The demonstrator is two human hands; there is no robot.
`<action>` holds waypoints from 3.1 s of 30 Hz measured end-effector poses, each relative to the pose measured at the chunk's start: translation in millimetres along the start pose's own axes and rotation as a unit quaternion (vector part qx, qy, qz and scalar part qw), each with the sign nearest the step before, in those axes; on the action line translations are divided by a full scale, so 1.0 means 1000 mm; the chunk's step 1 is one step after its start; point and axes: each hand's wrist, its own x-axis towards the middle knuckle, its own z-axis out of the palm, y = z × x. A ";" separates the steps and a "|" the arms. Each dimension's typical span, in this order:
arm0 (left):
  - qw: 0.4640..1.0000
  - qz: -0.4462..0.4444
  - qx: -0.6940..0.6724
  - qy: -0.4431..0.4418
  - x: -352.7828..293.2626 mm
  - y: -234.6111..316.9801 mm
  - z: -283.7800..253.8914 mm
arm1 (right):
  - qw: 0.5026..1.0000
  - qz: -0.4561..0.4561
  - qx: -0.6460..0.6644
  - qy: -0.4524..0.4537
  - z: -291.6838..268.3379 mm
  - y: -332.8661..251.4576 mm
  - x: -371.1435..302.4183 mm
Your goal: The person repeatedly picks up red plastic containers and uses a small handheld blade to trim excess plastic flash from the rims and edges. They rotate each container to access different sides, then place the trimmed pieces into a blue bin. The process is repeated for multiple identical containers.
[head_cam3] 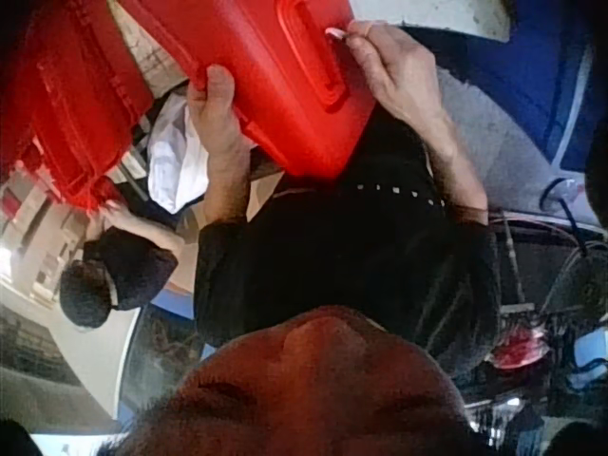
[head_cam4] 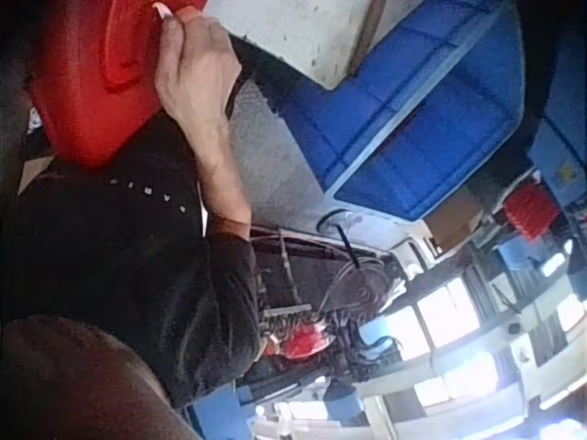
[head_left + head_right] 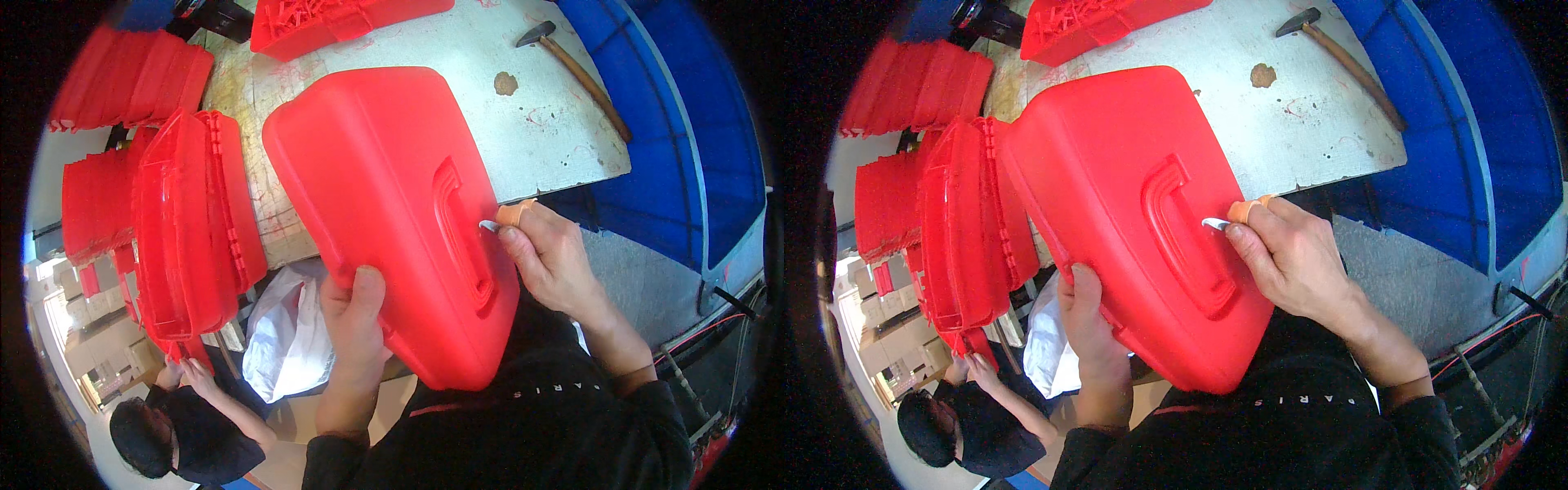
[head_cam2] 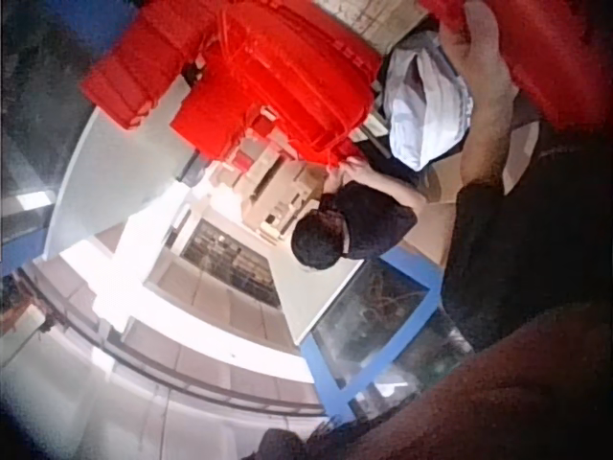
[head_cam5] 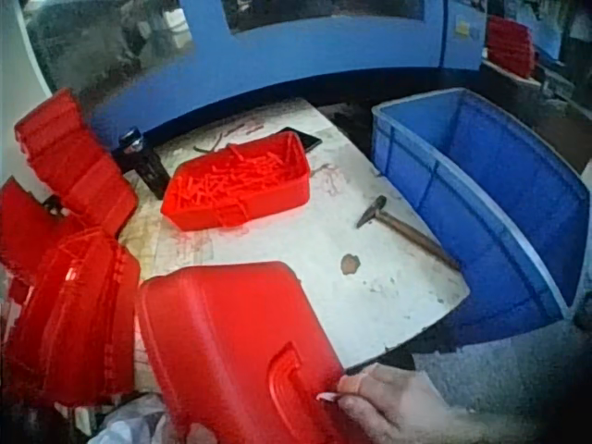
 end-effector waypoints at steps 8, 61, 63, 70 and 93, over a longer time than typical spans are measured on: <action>1.000 -0.007 0.025 0.015 -0.002 0.001 0.003 | 1.000 -0.008 0.004 0.007 0.007 -0.003 0.004; 0.995 0.018 0.094 0.028 -0.006 -0.007 -0.018 | 0.993 0.017 0.017 -0.117 -0.018 -0.007 -0.038; 0.995 0.039 0.083 0.029 -0.004 -0.009 -0.025 | 0.997 0.043 0.044 -0.045 -0.021 0.010 -0.032; 0.943 0.286 0.010 -0.172 -0.002 0.098 -0.017 | 0.981 0.060 -0.155 0.106 0.000 0.090 0.078; 0.400 0.103 0.900 0.142 0.158 0.232 -0.115 | 0.904 0.170 -0.392 -0.024 -0.338 0.209 0.088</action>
